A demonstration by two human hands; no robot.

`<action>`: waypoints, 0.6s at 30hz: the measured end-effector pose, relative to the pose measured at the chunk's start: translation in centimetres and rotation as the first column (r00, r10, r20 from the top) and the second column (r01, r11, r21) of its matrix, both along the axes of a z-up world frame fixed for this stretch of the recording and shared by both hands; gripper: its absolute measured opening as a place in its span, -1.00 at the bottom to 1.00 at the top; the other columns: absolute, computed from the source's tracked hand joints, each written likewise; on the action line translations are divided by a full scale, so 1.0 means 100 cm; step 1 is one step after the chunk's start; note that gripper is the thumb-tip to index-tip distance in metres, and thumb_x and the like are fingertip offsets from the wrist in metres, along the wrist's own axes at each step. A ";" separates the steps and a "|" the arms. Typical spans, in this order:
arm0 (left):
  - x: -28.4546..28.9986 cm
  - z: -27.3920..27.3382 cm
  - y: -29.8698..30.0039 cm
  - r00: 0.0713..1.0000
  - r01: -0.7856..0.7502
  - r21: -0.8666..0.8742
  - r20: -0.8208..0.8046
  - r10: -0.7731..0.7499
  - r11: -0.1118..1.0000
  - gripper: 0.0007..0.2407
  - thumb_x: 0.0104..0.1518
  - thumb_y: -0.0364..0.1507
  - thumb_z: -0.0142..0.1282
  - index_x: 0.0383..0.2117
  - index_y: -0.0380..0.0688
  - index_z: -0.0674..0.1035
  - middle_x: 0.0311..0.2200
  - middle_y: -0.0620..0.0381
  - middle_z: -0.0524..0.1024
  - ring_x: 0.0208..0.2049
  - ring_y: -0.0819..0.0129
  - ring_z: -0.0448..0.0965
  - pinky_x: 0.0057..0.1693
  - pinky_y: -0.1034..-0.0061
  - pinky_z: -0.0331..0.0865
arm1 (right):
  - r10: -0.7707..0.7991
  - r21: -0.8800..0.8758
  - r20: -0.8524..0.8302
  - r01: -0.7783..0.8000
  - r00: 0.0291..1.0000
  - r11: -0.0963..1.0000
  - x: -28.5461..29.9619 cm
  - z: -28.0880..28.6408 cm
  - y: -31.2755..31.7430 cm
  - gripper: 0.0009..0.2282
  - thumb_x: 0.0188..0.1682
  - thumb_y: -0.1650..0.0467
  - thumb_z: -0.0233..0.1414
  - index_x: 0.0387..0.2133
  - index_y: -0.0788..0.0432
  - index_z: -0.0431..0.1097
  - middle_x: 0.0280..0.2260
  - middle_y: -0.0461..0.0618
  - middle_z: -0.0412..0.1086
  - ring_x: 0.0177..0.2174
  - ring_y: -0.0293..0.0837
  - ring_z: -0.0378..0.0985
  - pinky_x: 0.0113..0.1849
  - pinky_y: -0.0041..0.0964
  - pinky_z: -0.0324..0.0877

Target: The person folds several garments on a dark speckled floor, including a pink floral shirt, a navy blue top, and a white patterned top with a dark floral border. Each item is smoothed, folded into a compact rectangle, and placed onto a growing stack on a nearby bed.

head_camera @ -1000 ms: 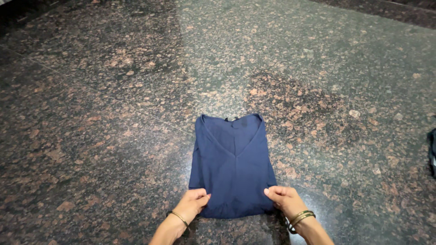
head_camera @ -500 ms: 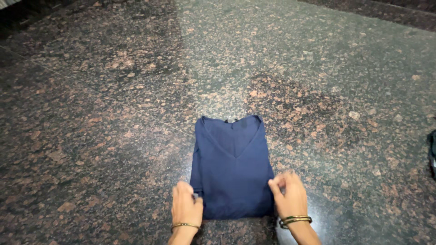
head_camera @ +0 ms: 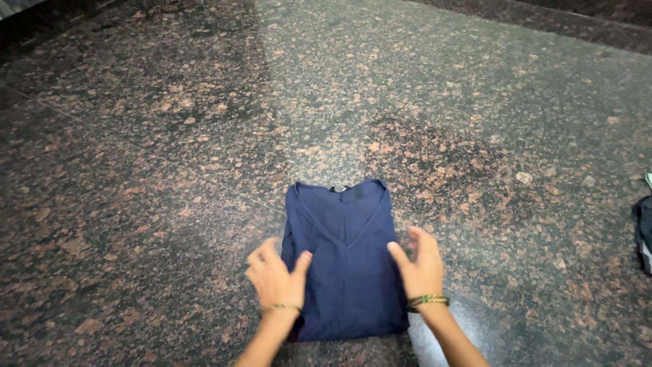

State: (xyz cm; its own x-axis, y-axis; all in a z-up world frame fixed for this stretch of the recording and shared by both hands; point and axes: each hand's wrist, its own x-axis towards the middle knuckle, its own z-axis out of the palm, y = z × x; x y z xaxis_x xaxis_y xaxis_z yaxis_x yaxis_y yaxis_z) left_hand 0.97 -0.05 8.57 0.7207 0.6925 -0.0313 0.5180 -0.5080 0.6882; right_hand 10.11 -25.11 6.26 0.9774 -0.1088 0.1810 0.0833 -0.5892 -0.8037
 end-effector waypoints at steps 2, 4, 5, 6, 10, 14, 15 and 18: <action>0.019 -0.015 0.019 0.992 -0.103 -0.090 -0.086 0.096 0.991 -0.35 -0.05 -0.03 0.39 0.00 -0.32 0.44 0.17 -0.25 0.36 0.17 -0.20 0.36 0.28 0.13 0.24 | 0.017 0.283 -0.231 0.051 0.973 0.958 0.012 -0.009 -0.004 -0.47 -0.16 0.25 0.26 0.06 0.25 0.40 -0.06 0.17 0.51 -0.12 -0.07 0.57 -0.04 -0.22 0.42; 0.031 -0.025 0.028 0.999 0.041 -0.100 -0.016 -0.042 0.994 -0.43 0.05 0.00 0.38 -0.41 -0.50 0.64 0.16 -0.26 0.43 0.08 -0.15 0.51 0.25 0.16 0.32 | 0.096 0.458 -0.383 0.098 0.919 0.884 0.016 -0.012 -0.001 -0.49 -0.16 0.27 0.28 0.03 0.31 0.42 -0.11 0.16 0.56 -0.16 -0.10 0.59 -0.07 -0.24 0.44; 0.035 -0.027 0.024 0.998 0.065 -0.305 0.005 -0.067 0.950 -0.46 -0.03 -0.06 0.39 -0.28 -0.45 0.63 0.08 -0.23 0.52 0.03 -0.07 0.57 0.19 0.20 0.38 | 0.146 0.505 -0.422 0.098 0.895 0.857 0.016 -0.011 0.005 -0.49 -0.18 0.28 0.29 0.01 0.34 0.44 -0.14 0.16 0.57 -0.18 -0.09 0.60 -0.09 -0.24 0.47; 0.037 -0.028 0.016 0.996 0.093 -0.495 0.029 -0.090 0.864 -0.46 -0.11 -0.12 0.40 -0.16 -0.41 0.62 0.00 -0.19 0.60 -0.03 0.01 0.64 0.14 0.25 0.43 | 0.197 0.551 -0.458 0.103 0.867 0.828 0.014 -0.008 0.010 -0.49 -0.20 0.30 0.30 -0.01 0.37 0.45 -0.16 0.15 0.58 -0.20 -0.08 0.62 -0.11 -0.23 0.49; 0.032 -0.013 -0.011 0.995 -0.049 -0.874 -0.082 -0.049 0.483 -0.37 -0.20 -0.30 0.49 0.04 -0.38 0.51 -0.05 -0.20 0.65 -0.05 0.06 0.66 0.06 0.25 0.49 | 0.333 0.514 -0.598 0.030 0.729 0.857 -0.001 0.013 0.016 -0.48 -0.32 0.41 0.34 -0.03 0.32 0.43 -0.17 0.14 0.61 -0.24 -0.05 0.69 -0.14 -0.19 0.56; 0.000 0.004 -0.015 0.989 -0.105 -0.956 -0.129 -0.072 0.273 -0.38 -0.22 -0.40 0.46 0.06 -0.21 0.45 -0.08 -0.18 0.63 -0.09 0.00 0.69 0.04 0.10 0.58 | 0.441 0.627 -0.683 0.157 0.583 0.763 -0.026 0.030 -0.001 -0.54 -0.29 0.42 0.28 -0.07 0.35 0.49 -0.20 0.21 0.61 -0.27 0.03 0.69 -0.17 -0.09 0.57; -0.008 0.007 -0.012 0.988 -0.100 -0.969 -0.124 -0.093 0.226 -0.40 -0.21 -0.40 0.46 0.05 -0.25 0.48 -0.09 -0.19 0.65 -0.10 0.00 0.70 0.04 0.10 0.59 | 0.470 0.655 -0.695 0.208 0.544 0.727 -0.032 0.030 -0.005 -0.55 -0.28 0.41 0.27 -0.08 0.35 0.48 -0.21 0.23 0.61 -0.28 0.05 0.69 -0.18 -0.05 0.56; -0.022 0.011 -0.005 0.983 -0.011 -0.991 -0.035 -0.178 0.130 -0.44 -0.18 -0.35 0.43 0.05 -0.24 0.55 -0.09 -0.11 0.67 -0.11 0.09 0.71 0.01 0.20 0.60 | 0.520 0.713 -0.647 0.203 0.557 0.671 -0.043 0.021 -0.014 -0.59 -0.27 0.44 0.24 -0.09 0.34 0.47 -0.24 0.24 0.60 -0.29 0.08 0.68 -0.18 0.03 0.59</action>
